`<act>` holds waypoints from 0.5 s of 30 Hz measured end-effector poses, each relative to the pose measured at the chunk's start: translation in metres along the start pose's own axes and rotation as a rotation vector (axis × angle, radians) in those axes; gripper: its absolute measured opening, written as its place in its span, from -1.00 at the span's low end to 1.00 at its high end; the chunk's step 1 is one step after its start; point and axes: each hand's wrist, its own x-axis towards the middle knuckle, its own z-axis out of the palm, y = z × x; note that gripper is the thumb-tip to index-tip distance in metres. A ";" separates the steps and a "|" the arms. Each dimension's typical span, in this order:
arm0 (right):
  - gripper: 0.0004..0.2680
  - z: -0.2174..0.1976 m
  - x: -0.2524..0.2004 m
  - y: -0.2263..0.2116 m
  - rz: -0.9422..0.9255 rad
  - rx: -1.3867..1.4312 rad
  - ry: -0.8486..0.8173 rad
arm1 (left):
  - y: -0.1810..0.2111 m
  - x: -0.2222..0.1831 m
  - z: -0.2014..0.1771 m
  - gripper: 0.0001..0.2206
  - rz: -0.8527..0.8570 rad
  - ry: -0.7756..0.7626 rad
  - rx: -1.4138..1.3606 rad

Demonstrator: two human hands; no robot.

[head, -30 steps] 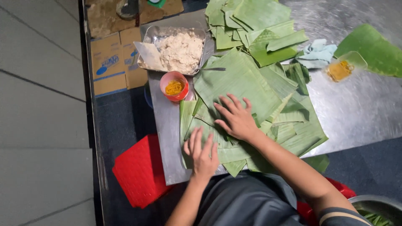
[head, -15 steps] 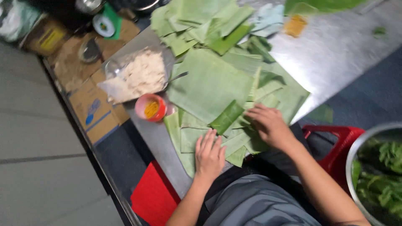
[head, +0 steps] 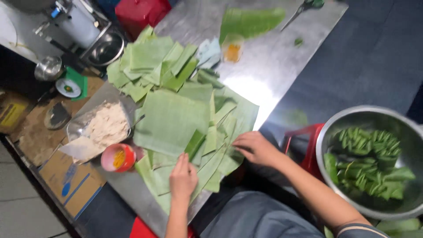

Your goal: Wrapping meat filling into banana leaves to create food packets.

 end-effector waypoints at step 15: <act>-0.44 0.058 0.130 -0.011 -0.319 -0.294 -0.254 | 0.002 0.012 -0.016 -0.82 -0.333 0.270 -0.254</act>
